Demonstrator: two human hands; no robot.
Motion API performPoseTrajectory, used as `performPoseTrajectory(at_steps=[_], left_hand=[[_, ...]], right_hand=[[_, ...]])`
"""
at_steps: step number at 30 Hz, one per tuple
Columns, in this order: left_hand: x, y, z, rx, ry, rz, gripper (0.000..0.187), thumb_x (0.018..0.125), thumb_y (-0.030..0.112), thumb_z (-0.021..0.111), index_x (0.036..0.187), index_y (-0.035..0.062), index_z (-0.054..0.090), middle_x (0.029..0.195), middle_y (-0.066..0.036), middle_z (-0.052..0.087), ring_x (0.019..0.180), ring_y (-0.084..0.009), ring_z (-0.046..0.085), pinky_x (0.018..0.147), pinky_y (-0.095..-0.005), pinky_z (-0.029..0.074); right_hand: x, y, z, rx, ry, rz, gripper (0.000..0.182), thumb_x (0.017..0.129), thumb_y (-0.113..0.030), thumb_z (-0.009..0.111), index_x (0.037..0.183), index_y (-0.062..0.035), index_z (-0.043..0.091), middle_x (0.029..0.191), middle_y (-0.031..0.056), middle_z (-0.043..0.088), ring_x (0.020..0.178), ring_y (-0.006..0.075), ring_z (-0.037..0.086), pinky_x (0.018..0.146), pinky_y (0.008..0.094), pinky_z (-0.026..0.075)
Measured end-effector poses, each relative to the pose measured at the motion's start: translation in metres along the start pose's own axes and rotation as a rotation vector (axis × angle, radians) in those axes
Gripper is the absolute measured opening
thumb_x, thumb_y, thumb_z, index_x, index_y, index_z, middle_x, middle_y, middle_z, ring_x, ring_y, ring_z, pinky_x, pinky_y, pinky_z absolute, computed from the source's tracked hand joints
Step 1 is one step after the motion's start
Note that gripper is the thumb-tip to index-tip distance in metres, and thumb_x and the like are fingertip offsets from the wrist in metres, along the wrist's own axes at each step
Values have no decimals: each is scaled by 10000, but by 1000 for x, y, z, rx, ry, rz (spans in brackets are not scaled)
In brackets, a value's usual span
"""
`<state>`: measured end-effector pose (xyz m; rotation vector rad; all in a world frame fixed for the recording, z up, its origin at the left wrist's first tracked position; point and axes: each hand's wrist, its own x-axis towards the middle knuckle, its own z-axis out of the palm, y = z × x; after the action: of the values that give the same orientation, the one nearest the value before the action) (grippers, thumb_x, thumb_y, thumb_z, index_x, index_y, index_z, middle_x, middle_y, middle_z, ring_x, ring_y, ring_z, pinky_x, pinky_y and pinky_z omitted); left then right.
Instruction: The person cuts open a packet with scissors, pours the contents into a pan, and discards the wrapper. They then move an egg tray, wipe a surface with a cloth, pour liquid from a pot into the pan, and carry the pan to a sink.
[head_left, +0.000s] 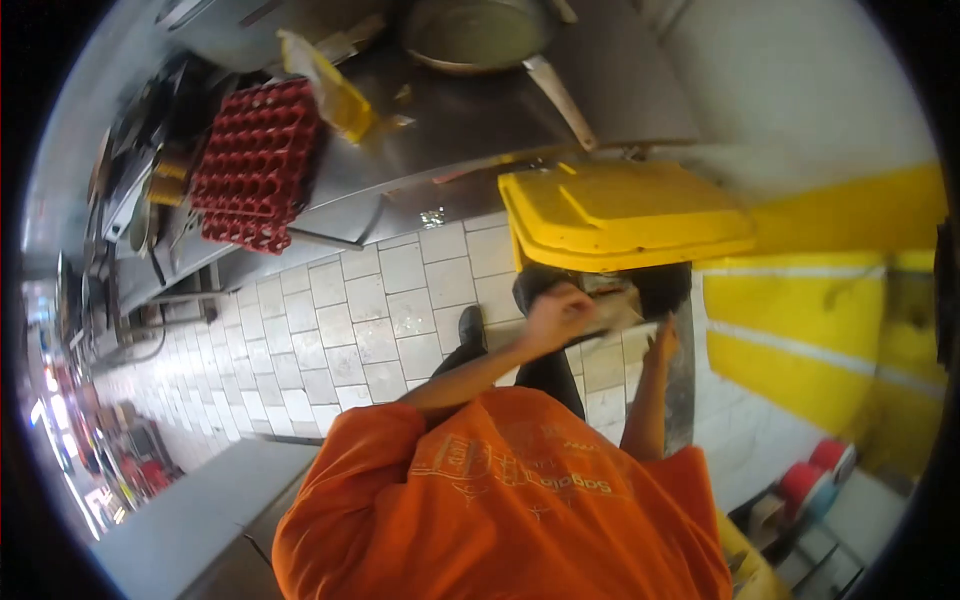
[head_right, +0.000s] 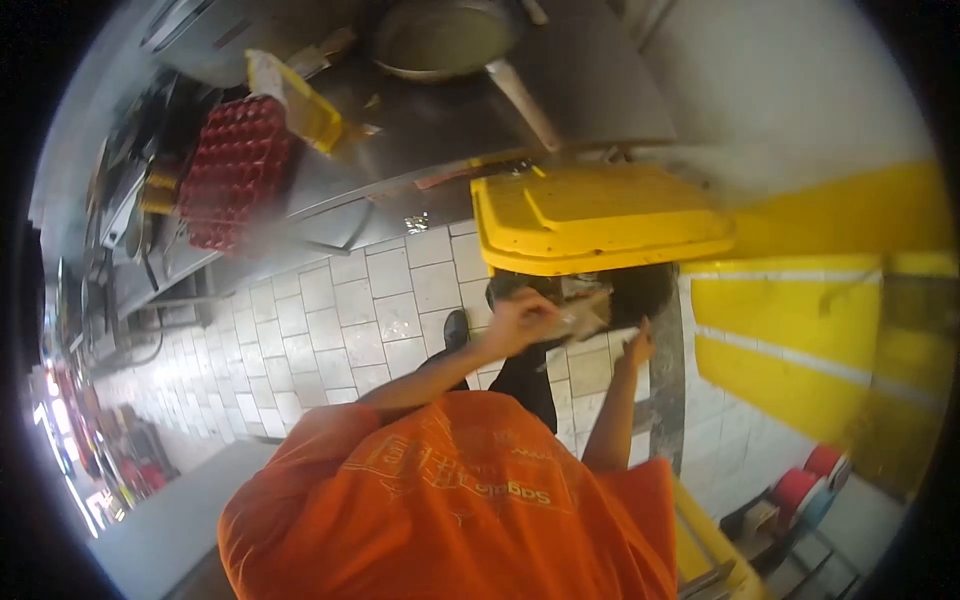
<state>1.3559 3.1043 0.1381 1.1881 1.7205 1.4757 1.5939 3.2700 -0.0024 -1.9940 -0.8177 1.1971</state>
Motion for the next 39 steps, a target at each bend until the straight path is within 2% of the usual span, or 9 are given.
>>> performPoseTrajectory(at_steps=[3, 6, 9, 13, 15, 17, 23, 31, 39], left_hand=[[22, -31, 56, -11, -147, -88, 168, 713, 97, 638, 874, 56, 611, 875, -133, 577, 887, -304, 538, 762, -389, 428], [36, -66, 102, 244, 3, -63, 354, 688, 67, 629, 1035, 70, 562, 1076, -169, 521, 1048, -365, 461, 896, -427, 364], [31, -69, 83, 261, -14, -93, 438, 728, 148, 617, 1147, 88, 503, 1192, -166, 467, 1114, -372, 419, 948, -426, 340], [-3, -88, -3, 125, -173, -433, 345, 806, 277, 534, 1088, 80, 510, 976, -200, 564, 910, -349, 552, 780, -430, 446], [-46, -112, -56, 159, 81, -424, 276, 814, 276, 527, 986, 60, 524, 864, -178, 599, 829, -346, 581, 694, -446, 461], [-91, -126, -118, 261, 173, -809, 227, 811, 237, 529, 940, 50, 541, 815, -175, 607, 802, -346, 585, 682, -440, 458], [-274, -148, -232, 477, 937, -774, 189, 766, 84, 620, 921, 19, 533, 677, -144, 608, 640, -223, 621, 547, -323, 480], [-426, -164, -164, 336, 1156, -1041, 161, 735, 42, 624, 871, 20, 538, 602, -116, 577, 555, -223, 571, 539, -326, 444], [-391, -162, -189, 261, 972, -984, 221, 716, 30, 633, 920, 14, 551, 679, -127, 623, 615, -209, 609, 589, -308, 484]], right_hand=[[14, -2, -71, -192, 177, -118, 453, 767, -355, 618, 1044, -3, 548, 931, 125, 585, 823, 248, 553, 677, 369, 482], [-27, -48, -109, -459, 592, -656, 335, 809, -232, 613, 1026, 15, 551, 1044, 169, 554, 897, 272, 554, 749, 371, 473], [-127, -144, -85, -388, 499, -946, 274, 831, -172, 596, 992, 47, 559, 1023, 166, 558, 887, 243, 562, 755, 332, 473], [-253, -229, 38, -90, -515, -1545, 140, 858, -59, 519, 942, 45, 561, 976, 110, 548, 843, 188, 551, 749, 276, 485], [-331, -247, 112, -266, -889, -1092, 192, 782, -40, 598, 971, -6, 592, 978, 107, 597, 918, 223, 566, 793, 314, 444], [-373, -254, 200, -416, -1185, -1348, 304, 775, -109, 631, 1056, -25, 552, 1007, 142, 595, 930, 260, 576, 803, 331, 447], [-341, -208, 428, -839, -1013, -1844, 603, 676, -201, 714, 1200, -48, 457, 1191, 192, 482, 1107, 343, 454, 934, 367, 377], [-351, -196, 436, -783, -1194, -1935, 273, 698, 6, 589, 969, -26, 604, 956, 161, 579, 902, 318, 558, 777, 369, 465], [-356, -167, 392, -606, -979, -1690, 220, 695, 36, 543, 898, -19, 607, 857, 174, 590, 815, 347, 570, 731, 383, 476]])
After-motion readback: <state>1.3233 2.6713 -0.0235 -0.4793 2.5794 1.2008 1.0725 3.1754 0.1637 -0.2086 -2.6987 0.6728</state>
